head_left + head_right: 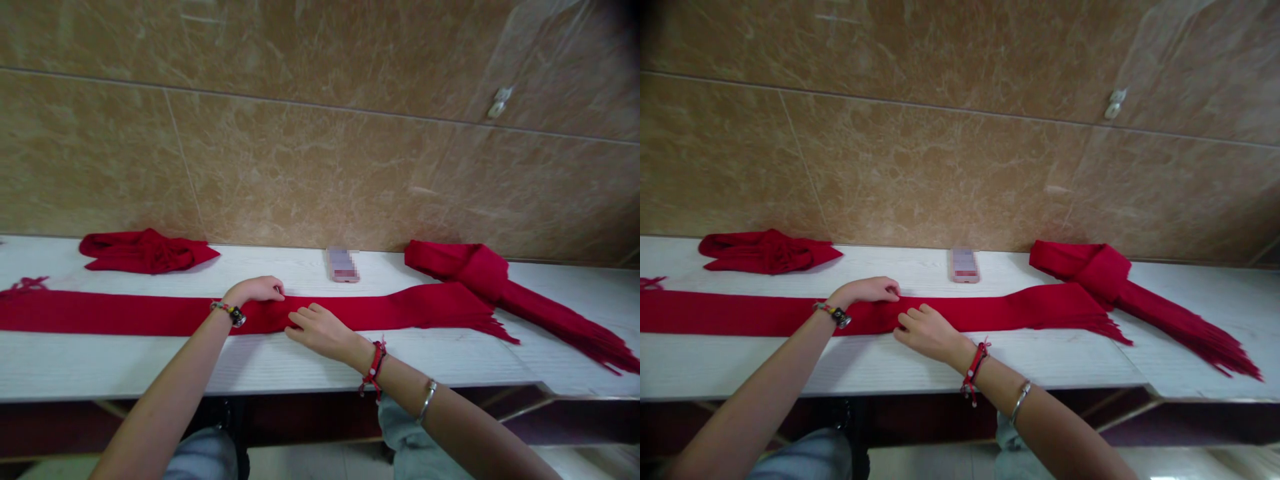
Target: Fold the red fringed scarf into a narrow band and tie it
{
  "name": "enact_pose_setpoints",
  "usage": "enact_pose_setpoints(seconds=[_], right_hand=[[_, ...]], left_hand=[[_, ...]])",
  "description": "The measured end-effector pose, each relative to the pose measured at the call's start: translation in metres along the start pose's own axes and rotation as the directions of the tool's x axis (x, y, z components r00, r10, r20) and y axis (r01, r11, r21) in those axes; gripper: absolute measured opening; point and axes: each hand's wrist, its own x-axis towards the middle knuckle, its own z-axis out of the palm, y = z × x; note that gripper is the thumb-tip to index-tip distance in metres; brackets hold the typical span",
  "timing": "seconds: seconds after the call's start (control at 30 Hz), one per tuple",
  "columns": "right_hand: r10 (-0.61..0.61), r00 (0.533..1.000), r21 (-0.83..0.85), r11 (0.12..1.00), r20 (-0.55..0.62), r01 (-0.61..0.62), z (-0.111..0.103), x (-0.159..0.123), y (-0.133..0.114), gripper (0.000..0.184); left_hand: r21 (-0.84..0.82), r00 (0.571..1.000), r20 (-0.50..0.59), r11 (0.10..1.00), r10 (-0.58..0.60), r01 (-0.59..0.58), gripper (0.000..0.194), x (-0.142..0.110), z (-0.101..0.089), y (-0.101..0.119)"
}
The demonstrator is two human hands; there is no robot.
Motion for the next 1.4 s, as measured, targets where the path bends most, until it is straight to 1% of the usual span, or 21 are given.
enact_pose_setpoints(seconds=[0.27,0.4,0.5,0.6,0.7,0.8,0.9,0.97,1.07,1.13,1.2,1.27,1.33,1.4], right_hand=[[0.112,0.992,-0.022,0.993,-0.061,-0.114,0.004,0.016,-0.007,0.013],[0.131,0.989,-0.030,0.991,-0.065,-0.134,0.005,0.020,-0.010,0.013],[0.154,0.987,-0.035,0.987,-0.051,-0.156,0.004,0.020,-0.012,0.014],[0.193,0.981,-0.031,0.981,-0.027,-0.194,-0.003,0.019,-0.012,0.014],[0.234,0.972,-0.037,0.971,-0.036,-0.235,-0.017,0.017,-0.007,0.014],[0.278,0.959,-0.069,0.957,-0.059,-0.282,-0.036,0.012,0.004,0.015],[0.300,0.949,-0.133,0.941,-0.091,-0.311,-0.059,0.002,0.020,0.018],[0.303,0.947,-0.182,0.930,-0.108,-0.318,-0.076,-0.009,0.034,0.022],[0.326,0.937,-0.245,0.905,-0.122,-0.347,-0.104,-0.033,0.058,0.027],[0.378,0.918,-0.283,0.873,-0.120,-0.397,-0.122,-0.054,0.075,0.029],[0.461,0.878,-0.329,0.815,-0.133,-0.478,-0.137,-0.079,0.090,0.029],[0.559,0.812,-0.375,0.726,-0.164,-0.576,-0.146,-0.105,0.103,0.026],[0.640,0.747,-0.409,0.642,-0.181,-0.649,-0.150,-0.132,0.113,0.026],[0.694,0.705,-0.434,0.594,-0.148,-0.677,-0.147,-0.159,0.121,0.028]], left_hand=[[-0.051,1.000,-0.008,0.999,0.018,-0.019,0.026,0.008,0.004,0.002],[-0.072,1.000,-0.001,0.997,0.012,-0.012,0.023,0.006,0.004,0.001],[-0.101,1.000,0.006,0.995,0.002,-0.001,0.024,0.004,0.003,0.000],[-0.141,1.000,-0.009,0.990,0.003,-0.004,0.027,0.001,0.000,0.001],[-0.205,0.998,-0.055,0.978,0.028,-0.039,0.032,-0.003,-0.007,0.007],[-0.371,0.991,-0.123,0.925,0.042,-0.085,0.040,-0.008,-0.016,0.020],[-0.563,0.991,-0.125,0.820,0.041,-0.105,0.047,-0.004,-0.027,0.043],[-0.654,0.993,-0.104,0.747,0.063,-0.116,0.048,0.004,-0.035,0.065],[-0.749,0.983,-0.119,0.638,0.137,-0.179,0.040,0.025,-0.050,0.105],[-0.798,0.968,-0.136,0.556,0.212,-0.234,0.036,0.042,-0.059,0.135],[-0.829,0.947,-0.149,0.486,0.286,-0.277,0.035,0.059,-0.064,0.165],[-0.841,0.931,-0.154,0.450,0.332,-0.300,0.033,0.077,-0.065,0.195],[-0.846,0.921,-0.150,0.435,0.360,-0.308,0.031,0.097,-0.060,0.221],[-0.846,0.919,-0.130,0.441,0.373,-0.299,0.030,0.117,-0.049,0.244]])
